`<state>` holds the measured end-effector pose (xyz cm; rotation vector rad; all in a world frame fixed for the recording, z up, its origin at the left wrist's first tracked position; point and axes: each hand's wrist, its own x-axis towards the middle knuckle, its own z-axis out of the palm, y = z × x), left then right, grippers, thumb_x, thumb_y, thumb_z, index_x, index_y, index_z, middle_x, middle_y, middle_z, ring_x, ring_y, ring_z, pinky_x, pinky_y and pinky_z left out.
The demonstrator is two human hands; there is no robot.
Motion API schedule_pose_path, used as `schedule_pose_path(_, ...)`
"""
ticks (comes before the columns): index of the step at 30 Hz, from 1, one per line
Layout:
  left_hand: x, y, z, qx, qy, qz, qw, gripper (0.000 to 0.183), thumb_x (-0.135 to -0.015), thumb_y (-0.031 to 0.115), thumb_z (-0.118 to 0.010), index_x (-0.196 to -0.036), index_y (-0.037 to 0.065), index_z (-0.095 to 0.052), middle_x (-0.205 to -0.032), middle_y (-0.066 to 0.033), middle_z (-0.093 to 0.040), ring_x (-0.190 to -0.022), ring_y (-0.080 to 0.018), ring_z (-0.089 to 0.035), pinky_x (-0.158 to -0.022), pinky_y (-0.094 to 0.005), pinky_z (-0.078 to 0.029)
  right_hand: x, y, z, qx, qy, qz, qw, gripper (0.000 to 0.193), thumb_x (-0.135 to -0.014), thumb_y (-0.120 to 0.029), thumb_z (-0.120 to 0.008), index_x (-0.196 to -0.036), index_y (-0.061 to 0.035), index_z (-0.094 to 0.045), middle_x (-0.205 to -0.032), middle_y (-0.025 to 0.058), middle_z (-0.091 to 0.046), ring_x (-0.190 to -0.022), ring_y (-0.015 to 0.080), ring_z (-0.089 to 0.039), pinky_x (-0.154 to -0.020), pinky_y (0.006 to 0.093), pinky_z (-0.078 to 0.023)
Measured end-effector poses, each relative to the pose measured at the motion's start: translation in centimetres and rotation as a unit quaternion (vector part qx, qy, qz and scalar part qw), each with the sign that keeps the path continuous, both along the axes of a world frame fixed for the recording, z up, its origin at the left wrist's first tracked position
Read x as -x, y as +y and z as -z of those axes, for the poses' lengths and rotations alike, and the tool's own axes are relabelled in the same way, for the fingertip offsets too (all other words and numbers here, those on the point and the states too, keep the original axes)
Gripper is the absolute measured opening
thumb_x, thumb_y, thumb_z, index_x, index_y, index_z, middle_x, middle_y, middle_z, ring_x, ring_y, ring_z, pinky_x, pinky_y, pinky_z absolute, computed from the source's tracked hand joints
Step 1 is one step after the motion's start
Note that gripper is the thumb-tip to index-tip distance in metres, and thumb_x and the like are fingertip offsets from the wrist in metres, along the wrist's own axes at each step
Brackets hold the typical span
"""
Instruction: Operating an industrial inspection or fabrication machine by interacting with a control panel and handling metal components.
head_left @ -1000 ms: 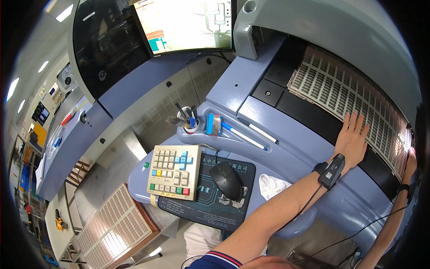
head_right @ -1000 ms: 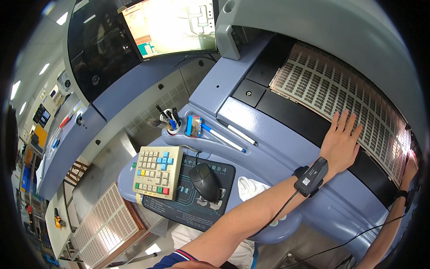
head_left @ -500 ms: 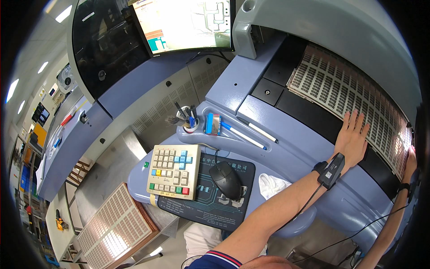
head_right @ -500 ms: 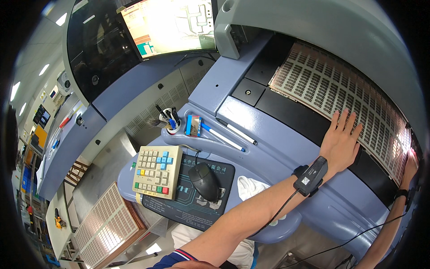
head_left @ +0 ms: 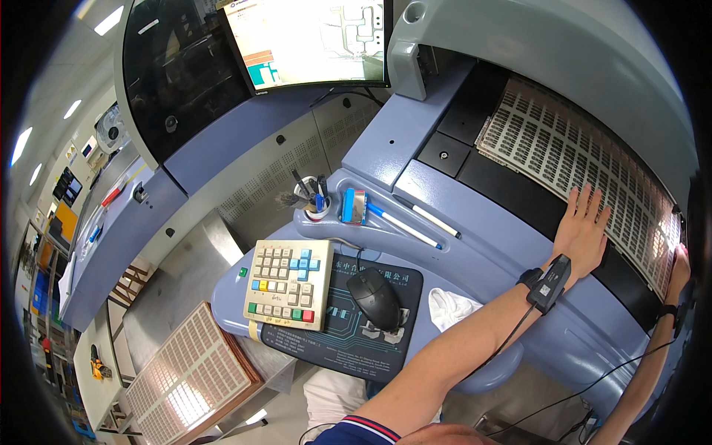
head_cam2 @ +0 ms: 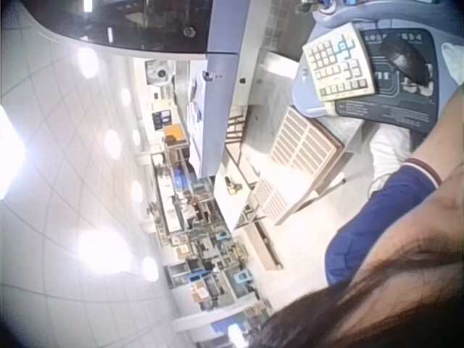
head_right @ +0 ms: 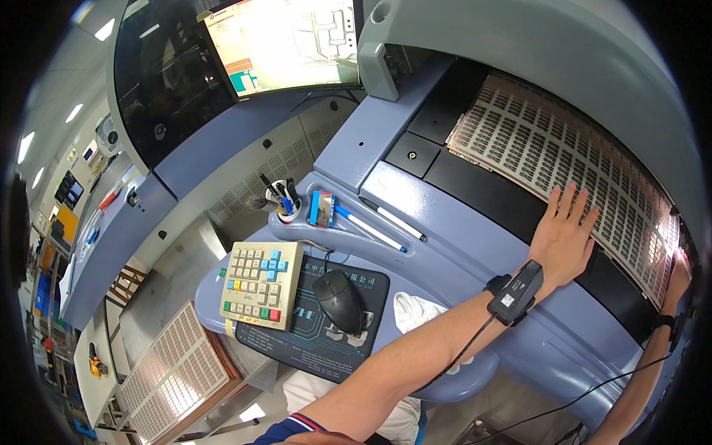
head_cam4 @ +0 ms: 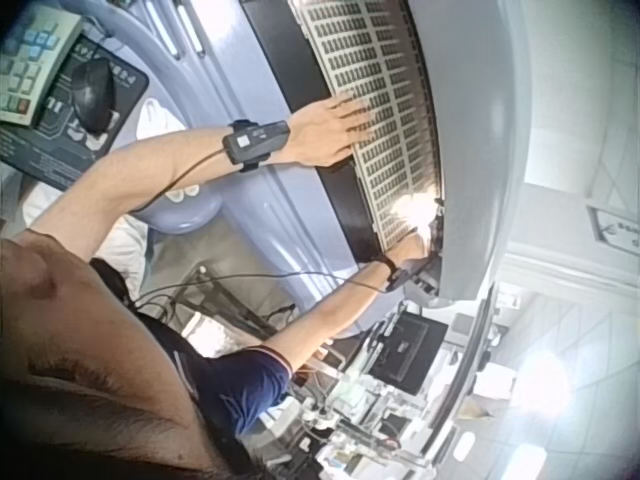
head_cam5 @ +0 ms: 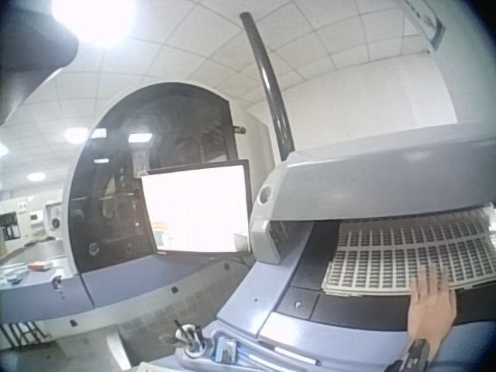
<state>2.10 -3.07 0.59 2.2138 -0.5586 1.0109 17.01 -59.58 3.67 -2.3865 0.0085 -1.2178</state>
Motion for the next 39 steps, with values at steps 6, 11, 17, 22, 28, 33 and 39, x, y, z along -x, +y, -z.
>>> schedule_pose_path(6, -0.1, 0.0, 0.3, -0.005, -0.004, -0.006, 1.0, 0.051, -0.088, 0.029, -0.055, -0.132, 0.002, -0.054, -0.143, -0.0222, -0.044, -0.14, -0.0405, -0.028, -0.119, -0.0536, -0.013, 0.2, 1.6, 0.6, -0.042, 0.005, -0.004, 0.999, 0.04, -0.095, -0.028, -0.055, -0.118, 0.003, -0.065, -0.126, 0.0119, -0.065, -0.119, 0.0206, -0.059, -0.104, 0.0287, -0.04)
schedule_pose_path(11, 0.3, -0.2, 0.1, -0.004, 0.002, -0.003, 1.0, 0.051, -0.089, 0.029, -0.055, -0.132, 0.003, -0.055, -0.143, -0.0218, -0.045, -0.14, -0.0402, -0.029, -0.119, -0.0535, -0.013, 0.5, 0.5, 0.3, -0.022, -0.004, -0.016, 1.0, 0.039, -0.094, -0.027, -0.056, -0.115, 0.0028, -0.067, -0.123, 0.0115, -0.066, -0.117, 0.0205, -0.06, -0.102, 0.0287, -0.041)
schedule_pose_path(17, 0.0, 0.8, 0.7, -0.014, 0.001, -0.017, 1.0, 0.051, -0.09, 0.03, -0.054, -0.134, 0.005, -0.054, -0.144, -0.0205, -0.044, -0.141, -0.0393, -0.028, -0.119, -0.0532, -0.013, 0.2, 2.8, 0.3, 0.038, -0.072, -0.066, 0.995, 0.033, -0.092, -0.025, -0.059, -0.107, 0.0022, -0.07, -0.106, 0.0116, -0.072, -0.1, 0.0193, -0.065, -0.093, 0.0297, -0.046)
schedule_pose_path(22, 0.2, 0.2, -0.4, -0.029, 0.015, -0.01, 0.999, 0.049, -0.091, 0.031, -0.054, -0.134, 0.006, -0.054, -0.145, -0.0199, -0.043, -0.141, -0.0384, -0.028, -0.119, -0.0528, -0.013, 1.6, 4.6, -0.1, -0.105, -0.004, 0.002, 0.994, 0.034, -0.095, -0.03, -0.056, -0.092, 0.0021, -0.068, -0.074, 0.0026, -0.061, -0.072, 0.0134, -0.052, -0.071, 0.0285, -0.043)
schedule_pose_path(28, 0.5, 0.3, -0.3, -0.033, 0.011, -0.017, 0.999, 0.05, -0.091, 0.031, -0.055, -0.134, 0.007, -0.054, -0.145, -0.0191, -0.044, -0.141, -0.0375, -0.029, -0.119, -0.0519, -0.014, 1.8, 4.7, -0.1, 0.027, -0.017, 0.044, 0.999, 0.038, -0.094, -0.033, -0.055, -0.11, -0.0008, -0.068, -0.108, 0.0149, -0.071, -0.1, 0.0242, -0.067, -0.087, 0.0322, -0.048)
schedule_pose_path(33, 0.5, 0.2, -0.2, -0.031, 0.004, -0.018, 0.999, 0.05, -0.09, 0.031, -0.055, -0.134, 0.007, -0.054, -0.144, -0.0193, -0.044, -0.141, -0.0376, -0.029, -0.119, -0.0521, -0.015, 0.7, 3.0, 0.7, 0.076, -0.016, 0.07, 0.995, 0.037, -0.095, -0.031, -0.053, -0.111, -0.0006, -0.068, -0.113, 0.0141, -0.07, -0.107, 0.0272, -0.065, -0.092, 0.0336, -0.047)
schedule_pose_path(39, 0.5, 0.1, -0.3, -0.02, 0.003, -0.01, 1.0, 0.05, -0.09, 0.03, -0.056, -0.133, 0.006, -0.054, -0.144, -0.02, -0.044, -0.141, -0.0383, -0.029, -0.119, -0.0523, -0.015, -0.2, 1.2, 0.7, 0.132, -0.018, 0.081, 0.988, 0.036, -0.096, -0.027, -0.05, -0.113, -0.0005, -0.067, -0.116, 0.0132, -0.069, -0.107, 0.027, -0.065, -0.092, 0.0334, -0.048)
